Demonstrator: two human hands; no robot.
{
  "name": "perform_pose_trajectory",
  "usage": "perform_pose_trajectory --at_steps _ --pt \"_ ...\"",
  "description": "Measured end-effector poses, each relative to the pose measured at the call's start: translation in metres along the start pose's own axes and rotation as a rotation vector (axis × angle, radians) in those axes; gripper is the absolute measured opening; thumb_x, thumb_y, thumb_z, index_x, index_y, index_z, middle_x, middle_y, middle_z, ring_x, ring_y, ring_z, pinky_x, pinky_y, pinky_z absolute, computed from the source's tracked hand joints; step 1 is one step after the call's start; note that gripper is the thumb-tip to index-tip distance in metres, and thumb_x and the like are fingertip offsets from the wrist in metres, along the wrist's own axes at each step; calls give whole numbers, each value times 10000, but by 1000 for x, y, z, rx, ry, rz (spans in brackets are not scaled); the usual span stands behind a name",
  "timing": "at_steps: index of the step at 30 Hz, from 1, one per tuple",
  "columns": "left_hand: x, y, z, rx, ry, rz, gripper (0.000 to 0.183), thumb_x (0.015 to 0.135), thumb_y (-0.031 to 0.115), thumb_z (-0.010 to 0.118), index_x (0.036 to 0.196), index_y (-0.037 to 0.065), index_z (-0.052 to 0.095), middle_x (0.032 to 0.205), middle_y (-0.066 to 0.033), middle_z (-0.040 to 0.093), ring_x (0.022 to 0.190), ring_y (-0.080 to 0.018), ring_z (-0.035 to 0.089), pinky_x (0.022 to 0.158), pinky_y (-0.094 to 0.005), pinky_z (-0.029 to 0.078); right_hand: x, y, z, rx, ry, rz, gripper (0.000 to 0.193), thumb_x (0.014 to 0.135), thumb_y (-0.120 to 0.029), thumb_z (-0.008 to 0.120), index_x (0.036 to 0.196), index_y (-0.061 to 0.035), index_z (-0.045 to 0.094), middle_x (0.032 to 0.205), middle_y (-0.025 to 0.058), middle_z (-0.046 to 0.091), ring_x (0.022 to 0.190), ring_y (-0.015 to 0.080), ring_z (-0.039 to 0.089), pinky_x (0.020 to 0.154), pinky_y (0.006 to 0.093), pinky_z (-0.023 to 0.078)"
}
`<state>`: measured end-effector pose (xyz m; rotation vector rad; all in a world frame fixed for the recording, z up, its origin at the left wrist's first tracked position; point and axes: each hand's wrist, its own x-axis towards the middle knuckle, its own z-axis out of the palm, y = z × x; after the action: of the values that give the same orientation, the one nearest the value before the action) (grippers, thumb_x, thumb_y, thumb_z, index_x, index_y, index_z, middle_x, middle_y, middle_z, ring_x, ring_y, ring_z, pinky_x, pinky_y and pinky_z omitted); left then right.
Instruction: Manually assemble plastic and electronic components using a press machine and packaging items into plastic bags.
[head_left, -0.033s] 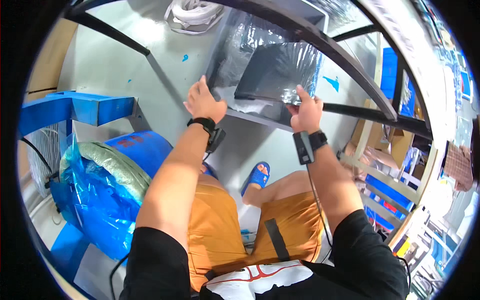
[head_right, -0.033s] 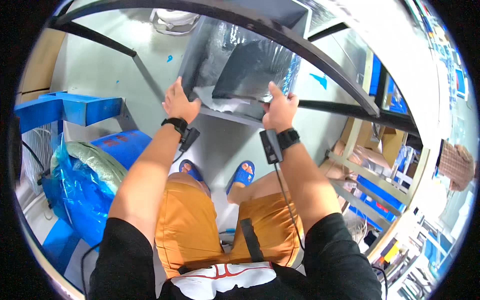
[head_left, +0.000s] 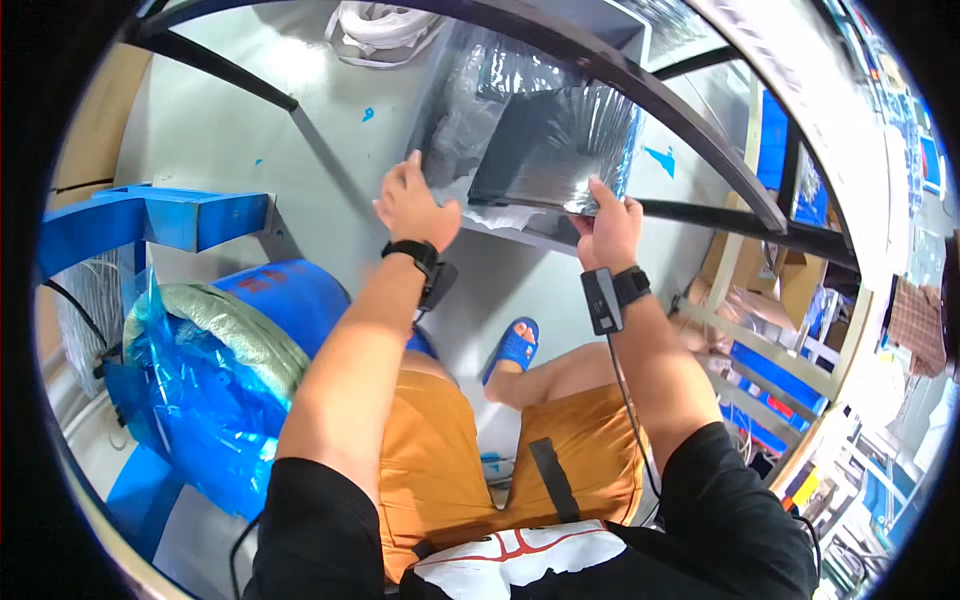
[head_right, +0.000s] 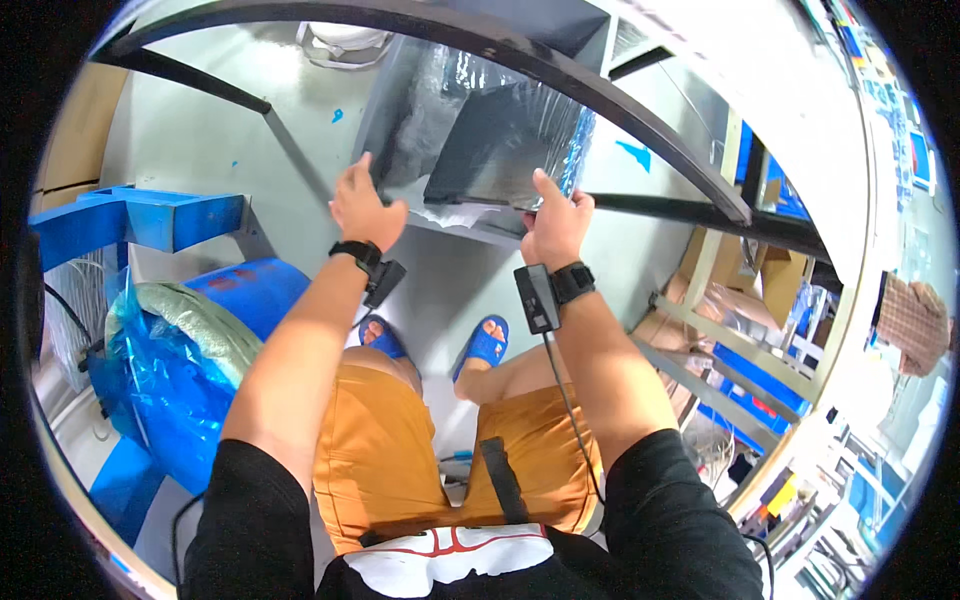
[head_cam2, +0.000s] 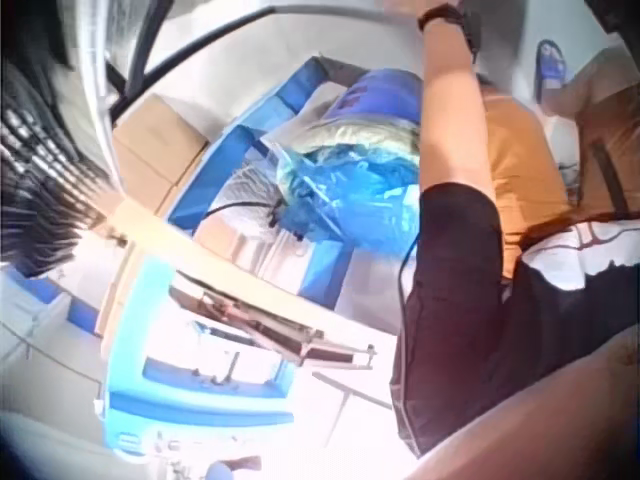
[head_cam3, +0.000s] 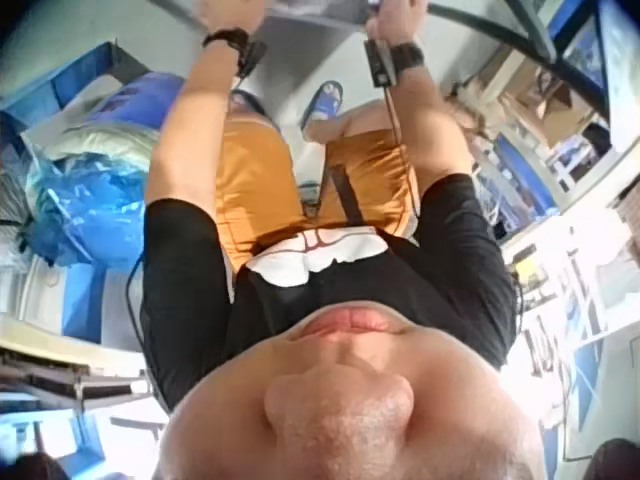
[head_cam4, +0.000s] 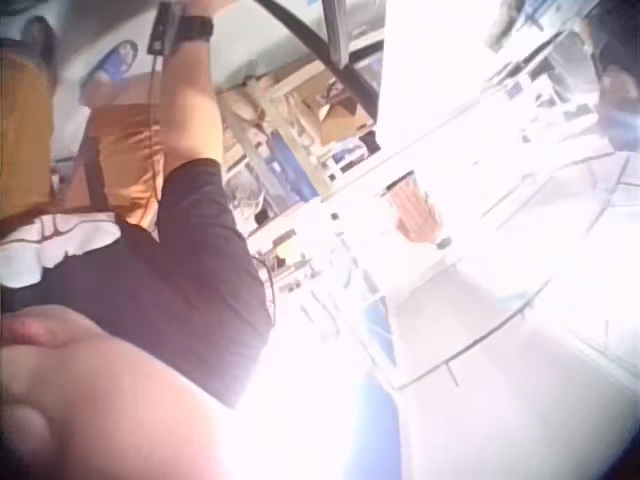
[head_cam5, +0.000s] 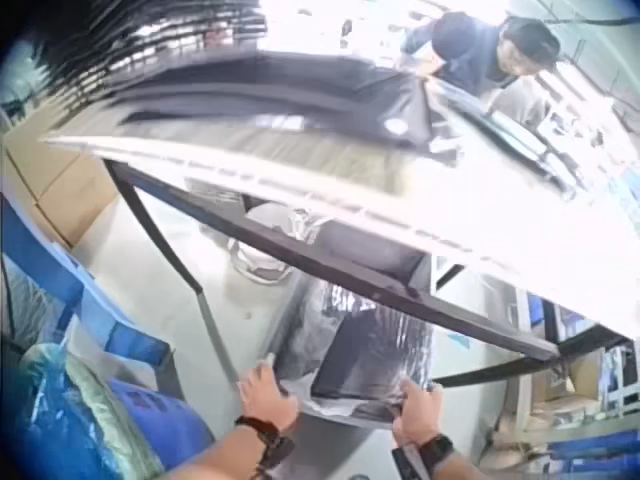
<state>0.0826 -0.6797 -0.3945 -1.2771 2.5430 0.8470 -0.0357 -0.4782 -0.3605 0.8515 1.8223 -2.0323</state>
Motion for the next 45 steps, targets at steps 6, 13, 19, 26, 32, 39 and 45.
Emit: perform_pose_trajectory --at_steps 6,13,19,26,32,39,45 --pt "-97 20 16 -443 -86 194 619 845 249 631 1369 11 402 1349 -196 395 1241 -389 411 1050 -446 340 -65 -43 -28 276 25 293 291 920 -178 601 1076 52 514 1125 192 578 978 342 616 807 527 556" --pt "-151 26 -21 -1008 -449 -297 626 949 417 521 1442 92 311 1353 -113 454 1175 -260 515 972 -458 424 -142 -64 -49 620 55 420 278 972 -116 491 1173 77 491 1209 231 572 1161 390 541 1034 566 424" --pt "-170 25 -136 -1621 -801 -775 1025 742 728 634 1489 174 204 1460 -98 320 1193 -365 454 950 -610 390 -265 -140 -101 455 -172 440 314 957 -174 554 1207 14 533 1221 141 593 1151 313 552 1024 487 451" --pt "-304 64 -294 -1009 -1080 -542 604 923 617 479 1316 158 483 1207 -79 599 980 -262 625 784 -446 553 -408 -248 -201 315 -266 540 320 951 -130 539 1222 40 520 1226 211 571 1149 345 556 981 570 462" --pt "-364 58 -319 -1018 -1187 -46 556 884 375 694 1269 2 546 1137 -61 640 961 -136 602 845 -286 477 -453 -323 -230 29 -421 492 314 944 -69 493 1220 79 477 1178 198 586 1096 330 594 991 563 462" --pt "-416 117 -418 -949 -697 196 503 865 236 714 1261 2 510 1083 -49 619 947 -140 576 855 -295 472 -373 -366 -230 -188 -832 676 331 924 -329 595 1123 -65 598 1013 91 675 941 197 674 840 402 562" --pt "-434 106 -449 -700 -698 -92 492 957 435 532 1289 72 504 1053 -49 612 851 -153 589 743 -312 507 -392 -386 -197 -197 -915 527 363 874 -169 615 1185 15 583 1040 166 682 904 268 691 823 433 562"
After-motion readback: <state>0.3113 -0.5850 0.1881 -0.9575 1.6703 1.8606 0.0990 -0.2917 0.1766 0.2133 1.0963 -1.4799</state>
